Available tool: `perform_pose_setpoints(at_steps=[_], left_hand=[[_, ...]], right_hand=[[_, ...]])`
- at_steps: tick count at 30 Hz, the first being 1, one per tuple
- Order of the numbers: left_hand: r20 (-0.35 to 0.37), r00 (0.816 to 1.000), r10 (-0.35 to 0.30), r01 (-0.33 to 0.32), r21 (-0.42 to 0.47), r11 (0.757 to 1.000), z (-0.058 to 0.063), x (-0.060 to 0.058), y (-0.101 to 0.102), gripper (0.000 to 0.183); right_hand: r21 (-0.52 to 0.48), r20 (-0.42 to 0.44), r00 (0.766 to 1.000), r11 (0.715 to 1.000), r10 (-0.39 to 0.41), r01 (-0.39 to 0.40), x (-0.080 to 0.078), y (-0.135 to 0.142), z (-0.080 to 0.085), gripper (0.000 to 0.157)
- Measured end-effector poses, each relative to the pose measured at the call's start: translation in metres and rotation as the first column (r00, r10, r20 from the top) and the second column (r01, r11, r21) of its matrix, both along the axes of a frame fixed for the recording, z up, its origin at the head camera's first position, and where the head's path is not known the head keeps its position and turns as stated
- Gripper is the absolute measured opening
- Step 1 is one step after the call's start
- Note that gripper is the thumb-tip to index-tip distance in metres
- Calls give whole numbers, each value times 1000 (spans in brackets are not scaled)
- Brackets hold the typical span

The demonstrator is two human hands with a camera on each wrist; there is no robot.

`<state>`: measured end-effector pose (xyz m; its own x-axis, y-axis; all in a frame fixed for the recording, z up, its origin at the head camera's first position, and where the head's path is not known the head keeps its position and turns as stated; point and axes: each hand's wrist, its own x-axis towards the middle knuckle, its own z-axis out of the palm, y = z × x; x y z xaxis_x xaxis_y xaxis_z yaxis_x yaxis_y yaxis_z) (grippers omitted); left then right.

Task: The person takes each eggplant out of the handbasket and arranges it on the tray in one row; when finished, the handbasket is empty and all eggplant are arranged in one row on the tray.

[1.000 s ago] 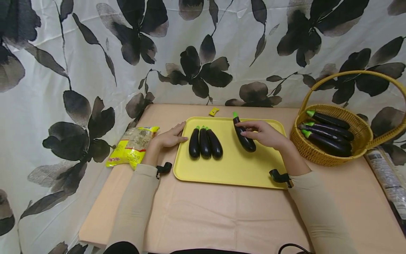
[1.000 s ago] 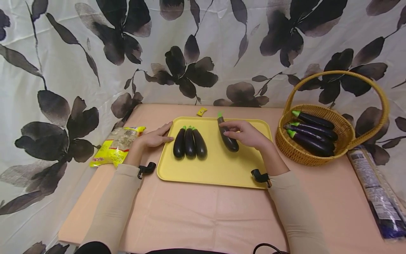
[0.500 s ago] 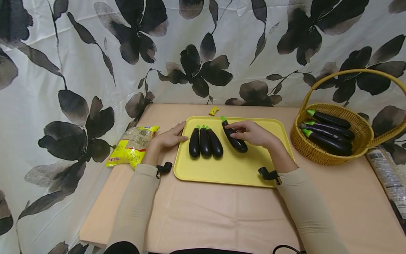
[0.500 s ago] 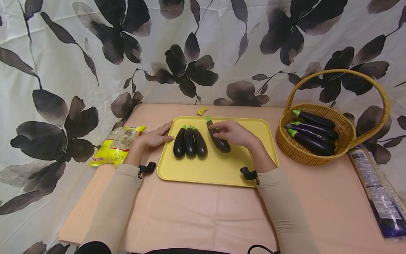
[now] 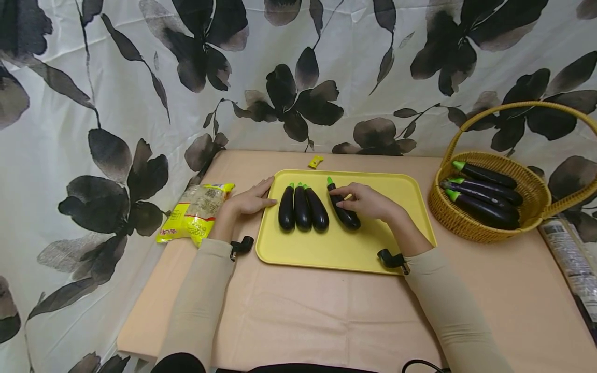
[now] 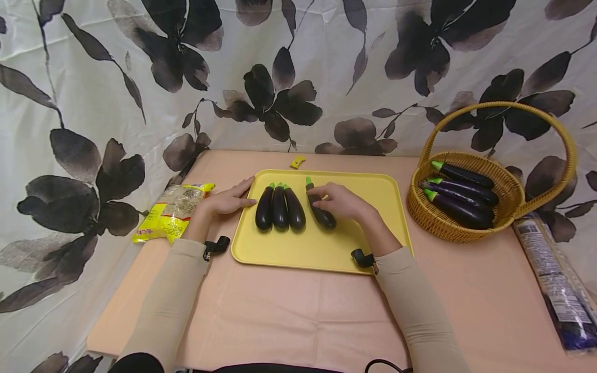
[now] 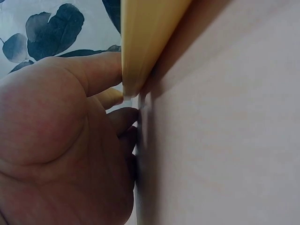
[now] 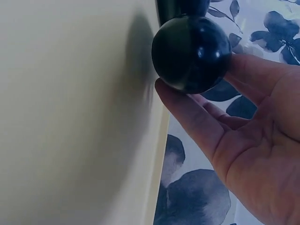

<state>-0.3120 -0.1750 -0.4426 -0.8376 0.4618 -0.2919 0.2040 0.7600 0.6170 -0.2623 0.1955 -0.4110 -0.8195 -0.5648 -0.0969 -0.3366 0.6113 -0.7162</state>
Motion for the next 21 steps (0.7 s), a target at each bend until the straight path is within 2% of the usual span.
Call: perform_pose_setpoints(at_steps=[13,21], left_hand=[[-2,1000,5,-5,8,1000,1,1,0,83],[9,1000,10,-10,11,1000,1,1,1,83]], right_hand=[[96,-47,998,995,-37,41,-3,-2,-10,42],[61,-81,995,996,-54,59,-2,-3,-12,37]])
